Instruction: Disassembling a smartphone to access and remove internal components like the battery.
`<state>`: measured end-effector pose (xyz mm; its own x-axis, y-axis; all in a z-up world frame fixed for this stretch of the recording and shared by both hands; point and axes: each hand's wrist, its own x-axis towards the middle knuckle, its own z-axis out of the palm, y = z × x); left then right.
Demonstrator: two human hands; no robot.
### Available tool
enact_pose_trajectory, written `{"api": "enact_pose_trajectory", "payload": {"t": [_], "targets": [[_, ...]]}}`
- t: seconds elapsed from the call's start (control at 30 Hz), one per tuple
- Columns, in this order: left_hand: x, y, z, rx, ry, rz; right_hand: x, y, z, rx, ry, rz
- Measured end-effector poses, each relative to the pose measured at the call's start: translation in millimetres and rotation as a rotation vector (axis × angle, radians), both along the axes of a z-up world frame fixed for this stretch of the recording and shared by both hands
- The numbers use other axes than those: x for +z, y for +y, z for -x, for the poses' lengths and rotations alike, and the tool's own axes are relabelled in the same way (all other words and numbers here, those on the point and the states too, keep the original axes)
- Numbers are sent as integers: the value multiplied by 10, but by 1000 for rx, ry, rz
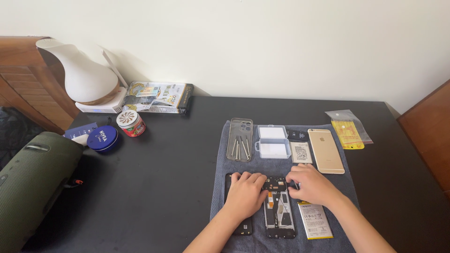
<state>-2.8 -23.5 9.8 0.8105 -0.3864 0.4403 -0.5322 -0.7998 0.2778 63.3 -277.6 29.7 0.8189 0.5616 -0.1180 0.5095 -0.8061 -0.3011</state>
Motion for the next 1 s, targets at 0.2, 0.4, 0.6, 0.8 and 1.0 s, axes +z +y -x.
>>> {"api": "enact_pose_trajectory", "payload": {"t": [0.2, 0.4, 0.6, 0.8, 1.0], "targets": [[52, -30, 23, -6, 77, 29, 106, 4, 45, -35, 21, 61], [34, -57, 46, -60, 98, 69, 72, -129, 8, -67, 12, 40], [12, -36, 38, -60, 102, 49, 512, -224, 40, -212, 125, 96], [62, -10, 44, -69, 0, 56, 660, -433, -262, -316, 15, -95], [149, 40, 45, -44, 54, 38, 826, 37, -664, -228, -33, 20]]}}
